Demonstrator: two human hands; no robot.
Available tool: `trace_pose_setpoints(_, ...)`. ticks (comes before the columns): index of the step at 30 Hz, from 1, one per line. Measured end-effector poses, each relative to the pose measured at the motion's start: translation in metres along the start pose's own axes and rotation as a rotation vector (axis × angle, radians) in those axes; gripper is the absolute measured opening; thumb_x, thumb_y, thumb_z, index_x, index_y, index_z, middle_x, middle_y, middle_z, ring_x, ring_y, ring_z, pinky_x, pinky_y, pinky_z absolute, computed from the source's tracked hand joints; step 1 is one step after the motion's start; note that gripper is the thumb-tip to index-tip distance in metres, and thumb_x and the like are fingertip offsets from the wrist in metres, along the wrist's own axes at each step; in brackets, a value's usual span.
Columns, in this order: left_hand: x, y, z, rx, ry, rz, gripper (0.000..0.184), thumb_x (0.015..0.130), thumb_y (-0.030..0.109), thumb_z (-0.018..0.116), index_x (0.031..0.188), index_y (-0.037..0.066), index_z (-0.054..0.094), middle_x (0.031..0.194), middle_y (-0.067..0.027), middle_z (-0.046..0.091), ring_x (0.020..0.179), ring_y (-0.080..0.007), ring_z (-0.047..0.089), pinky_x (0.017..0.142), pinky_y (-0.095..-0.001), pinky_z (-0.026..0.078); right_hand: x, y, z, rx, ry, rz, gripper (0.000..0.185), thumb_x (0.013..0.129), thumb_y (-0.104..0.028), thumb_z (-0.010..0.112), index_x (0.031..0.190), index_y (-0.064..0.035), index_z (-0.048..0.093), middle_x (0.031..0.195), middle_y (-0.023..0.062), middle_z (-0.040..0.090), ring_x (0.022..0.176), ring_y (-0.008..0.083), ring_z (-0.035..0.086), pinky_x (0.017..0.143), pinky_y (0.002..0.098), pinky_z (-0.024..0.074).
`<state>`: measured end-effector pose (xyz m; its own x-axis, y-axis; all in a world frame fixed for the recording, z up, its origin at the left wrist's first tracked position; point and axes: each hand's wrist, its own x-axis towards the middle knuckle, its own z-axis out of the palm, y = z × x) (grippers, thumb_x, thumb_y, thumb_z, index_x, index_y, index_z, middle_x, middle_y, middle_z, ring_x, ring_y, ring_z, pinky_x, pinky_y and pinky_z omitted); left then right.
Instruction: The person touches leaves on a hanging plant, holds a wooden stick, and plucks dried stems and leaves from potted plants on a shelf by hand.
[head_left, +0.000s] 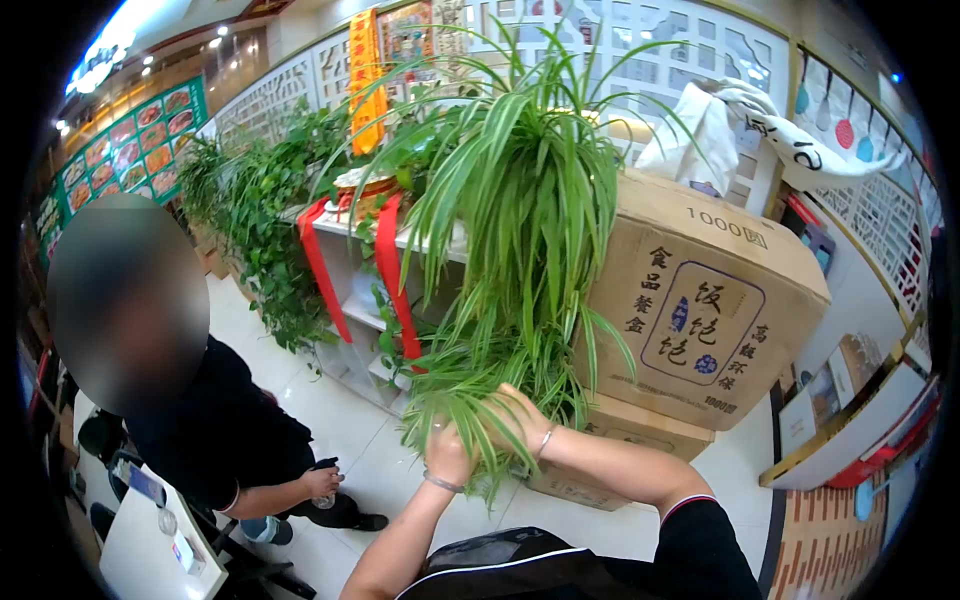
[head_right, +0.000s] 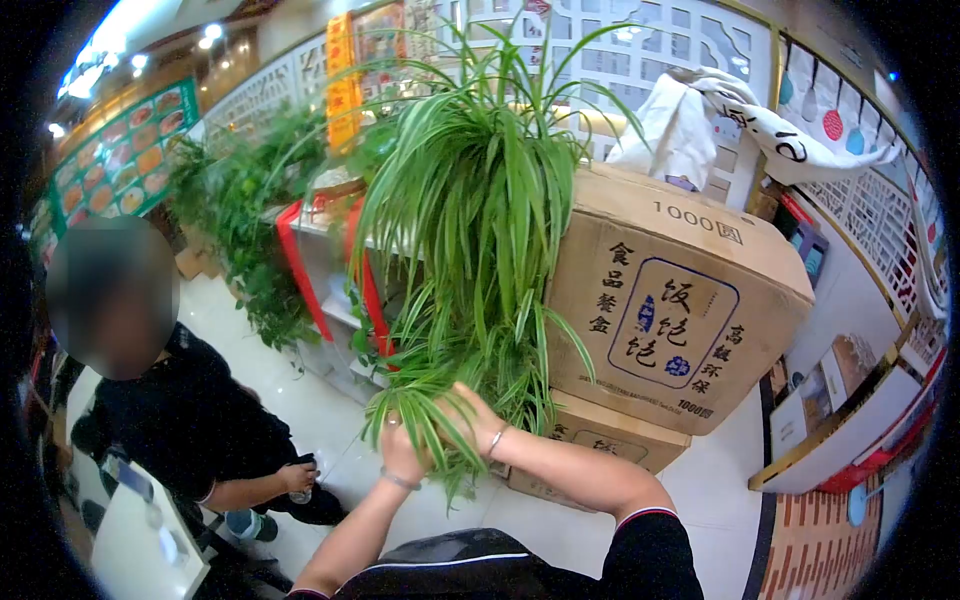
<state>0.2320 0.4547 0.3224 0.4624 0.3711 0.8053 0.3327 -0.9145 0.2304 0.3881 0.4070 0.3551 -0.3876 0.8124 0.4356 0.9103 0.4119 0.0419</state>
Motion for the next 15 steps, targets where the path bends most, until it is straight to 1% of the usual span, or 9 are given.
trace_pose_setpoints(1,-0.004,-0.004,0.003,-0.037,-0.066,-0.070,0.012,0.070,0.014,0.063,0.079,0.007,0.063,0.079,-0.0098,0.059,0.080,-0.0320,0.053,0.069,-0.0452,0.041,-0.002,0.000,0.001,-0.004,0.028,-0.001,0.013,0.069,-0.020,0.061,0.076,-0.0105,0.056,0.077,0.0067,0.054,0.073,0.0216,0.051,0.073,0.0338,0.0363)
trace_pose_setpoints(2,-0.008,-0.007,0.004,-0.076,-0.131,-0.139,0.012,0.070,0.015,0.064,0.079,0.007,0.063,0.077,-0.0105,0.059,0.079,-0.0321,0.052,0.068,-0.0450,0.041,-0.002,0.003,0.002,0.177,0.100,0.002,0.013,0.070,-0.020,0.061,0.075,-0.0097,0.054,0.076,0.0068,0.051,0.072,0.0219,0.049,0.072,0.0328,0.0367)
trace_pose_setpoints(3,-0.009,-0.006,0.002,-0.118,-0.194,-0.208,0.013,0.069,0.016,0.064,0.078,0.006,0.062,0.076,-0.0111,0.058,0.077,-0.0323,0.052,0.067,-0.0447,0.040,-0.002,0.003,-0.002,0.152,0.116,-0.053,0.014,0.070,-0.020,0.061,0.075,-0.0093,0.054,0.075,0.0068,0.050,0.072,0.0217,0.049,0.071,0.0327,0.0370)
trace_pose_setpoints(4,0.000,0.000,-0.004,-0.033,-0.050,-0.077,0.013,0.069,0.017,0.064,0.073,0.005,0.060,0.073,-0.0130,0.057,0.071,-0.0339,0.052,0.063,-0.0446,0.040,-0.001,0.002,-0.007,0.126,0.135,-0.107,0.014,0.070,-0.019,0.061,0.076,-0.0088,0.054,0.074,0.0067,0.049,0.071,0.0214,0.049,0.071,0.0325,0.0373)
trace_pose_setpoints(7,-0.011,-0.011,0.012,-0.131,-0.204,-0.268,0.015,0.071,0.011,0.061,0.083,0.002,0.062,0.071,-0.0134,0.059,0.065,-0.0310,0.052,0.064,-0.0412,0.041,-0.002,0.003,-0.014,0.085,0.156,-0.203,0.014,0.070,-0.016,0.062,0.075,-0.0068,0.052,0.072,0.0059,0.045,0.070,0.0200,0.048,0.068,0.0312,0.0388)
trace_pose_setpoints(8,-0.018,-0.010,0.022,-0.273,-0.071,-0.388,0.013,0.072,0.008,0.059,0.082,0.000,0.061,0.070,-0.0139,0.059,0.062,-0.0259,0.054,0.060,-0.0376,0.042,-0.003,0.005,-0.012,0.071,0.162,-0.210,0.015,0.070,-0.016,0.062,0.075,-0.0067,0.052,0.072,0.0054,0.045,0.070,0.0195,0.048,0.068,0.0310,0.0390)
trace_pose_setpoints(11,0.000,0.008,0.010,-0.516,-0.211,-0.787,0.009,0.075,0.008,0.059,0.078,0.000,0.060,0.071,-0.0112,0.061,0.068,-0.0187,0.057,0.058,-0.0335,0.043,-0.003,0.005,-0.010,0.023,0.194,-0.253,0.016,0.069,-0.015,0.063,0.075,-0.0065,0.051,0.072,0.0047,0.045,0.069,0.0181,0.048,0.069,0.0294,0.0394)
trace_pose_setpoints(12,-0.032,-0.033,0.055,-0.662,-0.377,-0.890,0.007,0.079,0.009,0.058,0.080,0.003,0.061,0.074,-0.0067,0.062,0.069,-0.0154,0.058,0.061,-0.0300,0.046,-0.004,0.005,-0.012,0.014,0.188,-0.262,0.016,0.068,-0.015,0.063,0.075,-0.0066,0.051,0.072,0.0046,0.044,0.069,0.0179,0.048,0.069,0.0293,0.0394)
trace_pose_setpoints(15,-0.006,-0.013,0.028,-1.577,-0.263,-1.416,0.007,0.083,0.010,0.055,0.086,0.006,0.061,0.080,-0.0042,0.061,0.070,-0.0136,0.058,0.064,-0.0271,0.048,-0.004,-0.005,-0.018,0.023,0.213,-0.329,0.017,0.068,-0.015,0.063,0.074,-0.0079,0.049,0.071,0.0036,0.043,0.068,0.0173,0.048,0.068,0.0285,0.0393)
